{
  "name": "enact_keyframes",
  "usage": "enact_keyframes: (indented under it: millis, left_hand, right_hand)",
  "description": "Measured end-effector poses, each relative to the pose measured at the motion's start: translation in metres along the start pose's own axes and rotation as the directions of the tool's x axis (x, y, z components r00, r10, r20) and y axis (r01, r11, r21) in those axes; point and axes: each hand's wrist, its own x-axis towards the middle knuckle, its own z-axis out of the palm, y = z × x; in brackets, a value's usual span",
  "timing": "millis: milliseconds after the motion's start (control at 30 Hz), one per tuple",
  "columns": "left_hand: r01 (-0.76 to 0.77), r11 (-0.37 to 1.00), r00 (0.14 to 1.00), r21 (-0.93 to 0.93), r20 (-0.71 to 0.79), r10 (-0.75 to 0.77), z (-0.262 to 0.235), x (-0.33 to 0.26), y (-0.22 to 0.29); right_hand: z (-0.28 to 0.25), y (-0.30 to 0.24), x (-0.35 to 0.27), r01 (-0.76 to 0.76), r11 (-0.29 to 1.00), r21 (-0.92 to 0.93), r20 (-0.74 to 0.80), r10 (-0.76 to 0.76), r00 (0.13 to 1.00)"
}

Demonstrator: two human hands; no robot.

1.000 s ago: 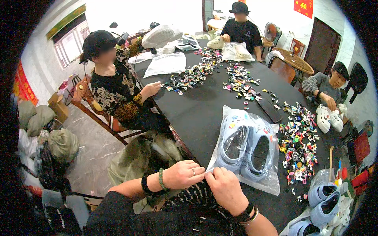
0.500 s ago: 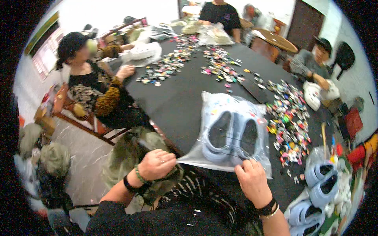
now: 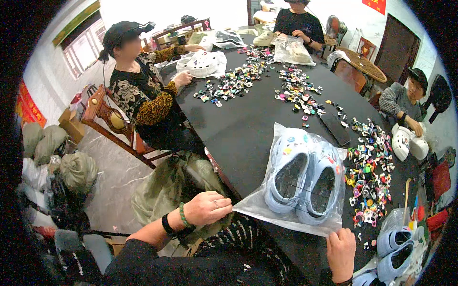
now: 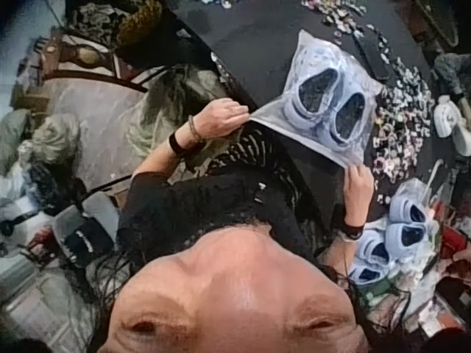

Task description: The recorder is attaching decorative charms to clogs in a manufacturing environment.

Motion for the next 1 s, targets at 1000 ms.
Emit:
enact_keyframes:
  millis: [1000]
  left_hand:
    - [-0.049,0.999,0.997,-0.018,0.063,0.050,0.067,0.087,0.055]
  right_hand:
    - [-0.010,-0.001,0.001,-0.011,0.998,0.062,-0.083,0.016,0.996]
